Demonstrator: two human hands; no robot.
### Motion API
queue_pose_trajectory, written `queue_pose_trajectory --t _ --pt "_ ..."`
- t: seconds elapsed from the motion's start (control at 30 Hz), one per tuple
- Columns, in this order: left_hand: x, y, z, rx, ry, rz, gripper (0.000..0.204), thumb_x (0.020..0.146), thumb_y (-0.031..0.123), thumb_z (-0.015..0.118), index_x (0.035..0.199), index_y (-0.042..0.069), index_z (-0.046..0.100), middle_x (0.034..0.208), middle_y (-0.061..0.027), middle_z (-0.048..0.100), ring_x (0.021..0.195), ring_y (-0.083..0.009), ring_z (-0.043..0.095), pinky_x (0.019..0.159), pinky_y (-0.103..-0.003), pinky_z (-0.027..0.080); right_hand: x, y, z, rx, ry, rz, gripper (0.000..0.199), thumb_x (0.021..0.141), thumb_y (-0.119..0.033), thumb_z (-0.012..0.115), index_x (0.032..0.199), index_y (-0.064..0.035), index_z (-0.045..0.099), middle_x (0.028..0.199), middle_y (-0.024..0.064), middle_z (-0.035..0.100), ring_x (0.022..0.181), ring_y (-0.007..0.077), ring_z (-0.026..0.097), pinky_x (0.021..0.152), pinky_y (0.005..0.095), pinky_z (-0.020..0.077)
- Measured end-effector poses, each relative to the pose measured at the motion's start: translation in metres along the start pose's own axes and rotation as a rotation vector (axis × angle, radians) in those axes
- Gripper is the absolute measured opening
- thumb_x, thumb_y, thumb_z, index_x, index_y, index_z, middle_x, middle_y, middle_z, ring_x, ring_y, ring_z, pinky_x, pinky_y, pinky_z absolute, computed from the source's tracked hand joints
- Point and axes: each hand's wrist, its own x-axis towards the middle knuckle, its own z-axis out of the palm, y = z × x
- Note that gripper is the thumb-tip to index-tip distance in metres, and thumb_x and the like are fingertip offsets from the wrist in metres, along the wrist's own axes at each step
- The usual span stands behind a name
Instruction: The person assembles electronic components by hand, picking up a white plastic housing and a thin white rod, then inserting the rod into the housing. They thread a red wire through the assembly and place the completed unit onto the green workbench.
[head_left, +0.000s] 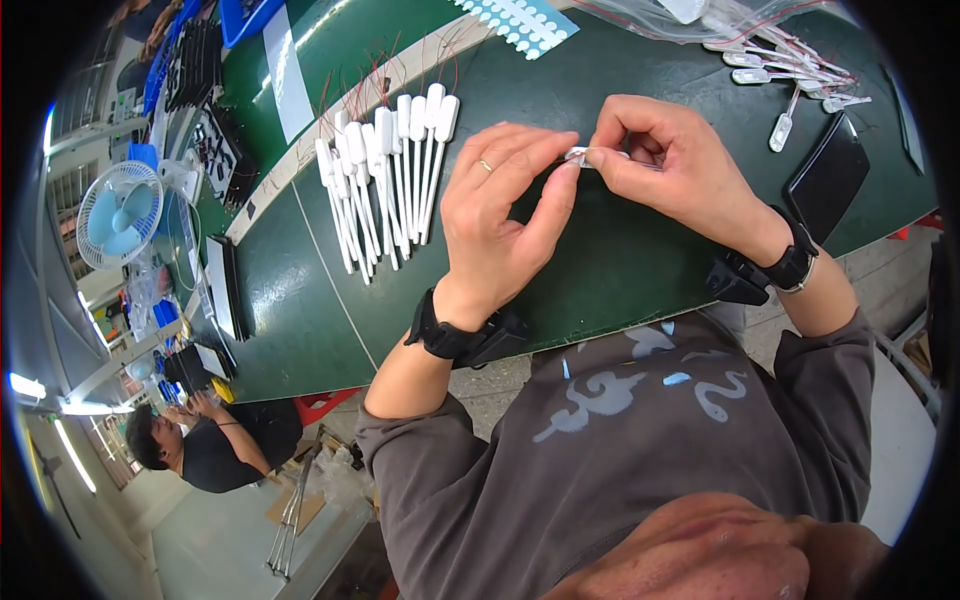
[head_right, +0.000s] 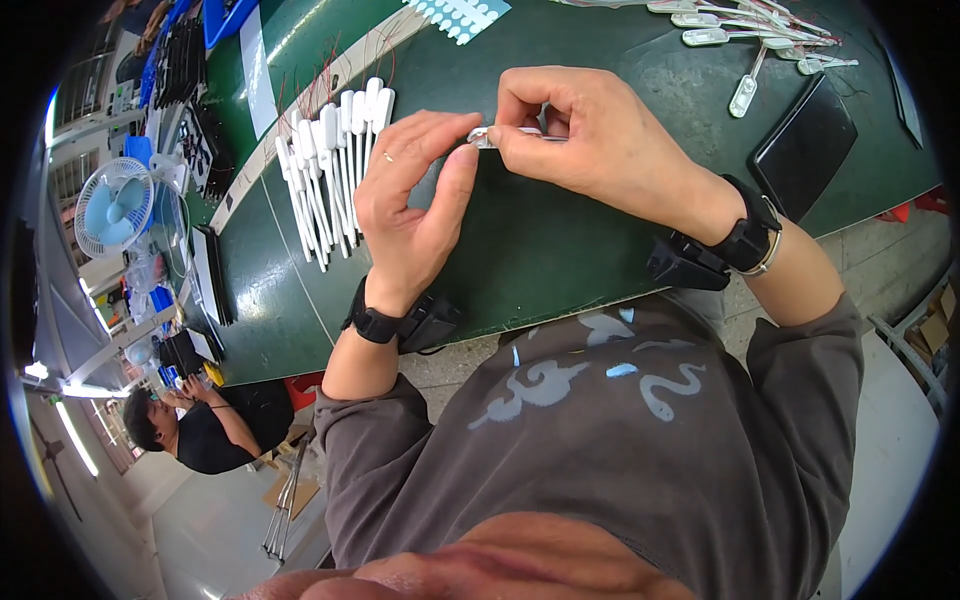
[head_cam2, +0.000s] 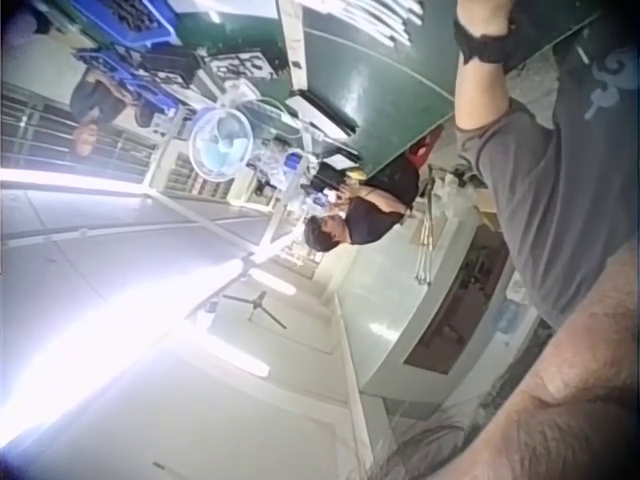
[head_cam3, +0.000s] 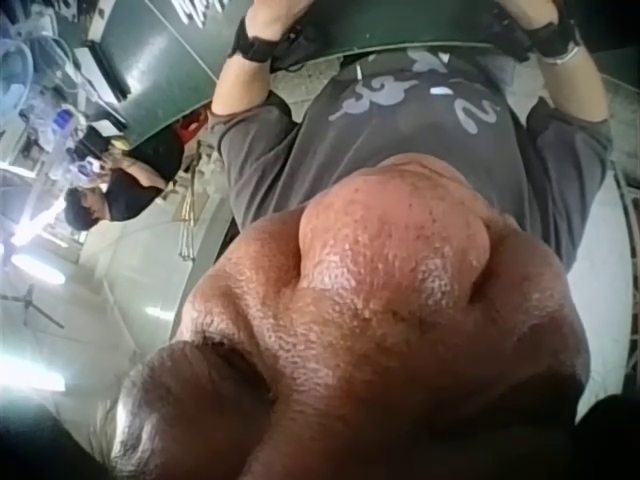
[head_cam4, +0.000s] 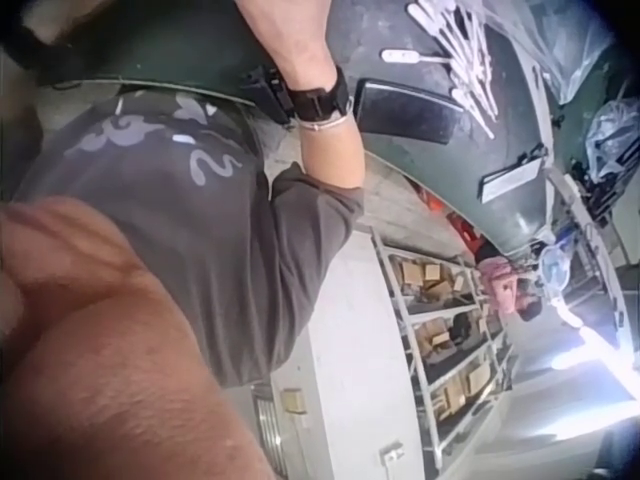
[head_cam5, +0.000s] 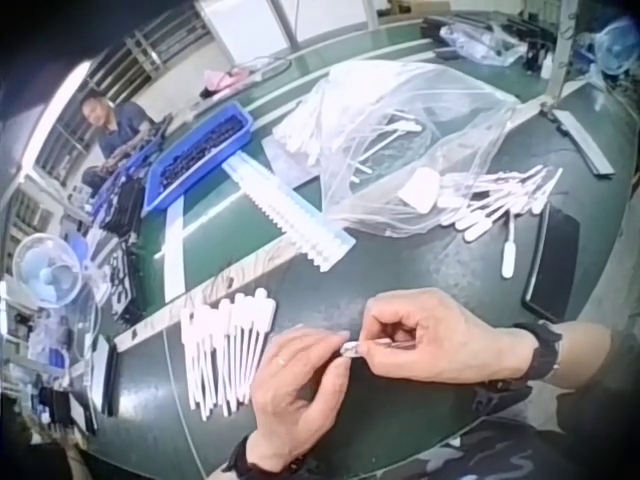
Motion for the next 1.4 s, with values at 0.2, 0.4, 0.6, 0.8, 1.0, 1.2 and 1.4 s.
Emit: queue_pose_trajectory --t 0.2,0.4,0.6,0.8,1.0,1.2,1.4 --pt "-0.002 0.011 0.000 -0.354 -0.082 -0.436 0.019 0.087 0.007 0.072 0.105 0.002 0.073 0.095 -0.0093 0.073 0.091 -0.0197 0.066 0.083 -0.030 0.051 -0.001 0.002 0.003 -0.055 0.034 -0.069 0.013 0.089 -0.009 0.067 0.082 -0.0034 0.057 0.075 -0.0053 0.048 0.061 0.0023 0.035 0.053 0.0225 0.0285" --pt "-0.007 0.011 0.004 -0.571 -0.042 -0.628 0.016 0.088 0.006 0.070 0.103 0.002 0.072 0.090 -0.0087 0.070 0.080 -0.0166 0.064 0.074 -0.027 0.050 -0.002 0.002 0.004 -0.088 0.022 -0.069 0.013 0.089 -0.009 0.067 0.083 -0.0028 0.057 0.077 -0.0047 0.049 0.061 0.0031 0.035 0.053 0.0233 0.0286" --pt "-0.008 0.014 0.011 -0.187 0.012 -0.381 0.013 0.086 0.005 0.069 0.098 0.001 0.071 0.084 -0.0083 0.067 0.075 -0.0174 0.063 0.068 -0.028 0.050 -0.002 0.004 0.006 -0.047 -0.006 -0.047 0.014 0.091 -0.009 0.066 0.083 -0.0031 0.057 0.077 -0.0048 0.050 0.061 0.0024 0.036 0.053 0.0222 0.0291" --pt "-0.002 0.006 -0.007 -0.240 -0.140 -0.408 0.012 0.085 0.006 0.070 0.095 0.001 0.071 0.079 -0.0086 0.065 0.071 -0.0193 0.062 0.065 -0.031 0.050 0.001 0.006 0.002 0.042 -0.145 0.033 0.015 0.096 -0.012 0.063 0.086 -0.0035 0.057 0.075 -0.0042 0.052 0.060 0.0013 0.046 0.052 0.0186 0.0345" --pt "-0.004 0.006 -0.023 -0.190 -0.314 -0.441 0.013 0.086 0.010 0.069 0.097 0.003 0.071 0.077 -0.0093 0.067 0.068 -0.0195 0.063 0.061 -0.032 0.050 0.000 -0.003 0.000 0.080 -0.295 0.094 0.016 0.097 -0.014 0.063 0.087 -0.0031 0.057 0.073 -0.0033 0.054 0.059 0.0026 0.054 0.052 0.0179 0.0404" --pt "0.002 0.010 -0.034 -0.328 -0.576 -0.494 0.015 0.087 0.012 0.071 0.099 0.003 0.071 0.076 -0.0072 0.068 0.064 -0.0172 0.063 0.058 -0.030 0.049 -0.002 -0.009 -0.005 0.116 -0.444 0.283 0.018 0.096 -0.016 0.064 0.086 -0.0032 0.058 0.073 -0.0025 0.055 0.057 0.0037 0.055 0.051 0.0182 0.0416" --pt "0.012 0.012 -0.046 -0.386 -0.734 -0.527 0.019 0.087 0.014 0.073 0.103 0.003 0.071 0.078 -0.0063 0.069 0.067 -0.0135 0.063 0.062 -0.029 0.050 0.005 -0.010 -0.014 0.220 -0.611 0.370 0.017 0.096 -0.018 0.065 0.086 -0.0041 0.060 0.072 -0.0030 0.055 0.058 0.0038 0.055 0.052 0.0197 0.0419"
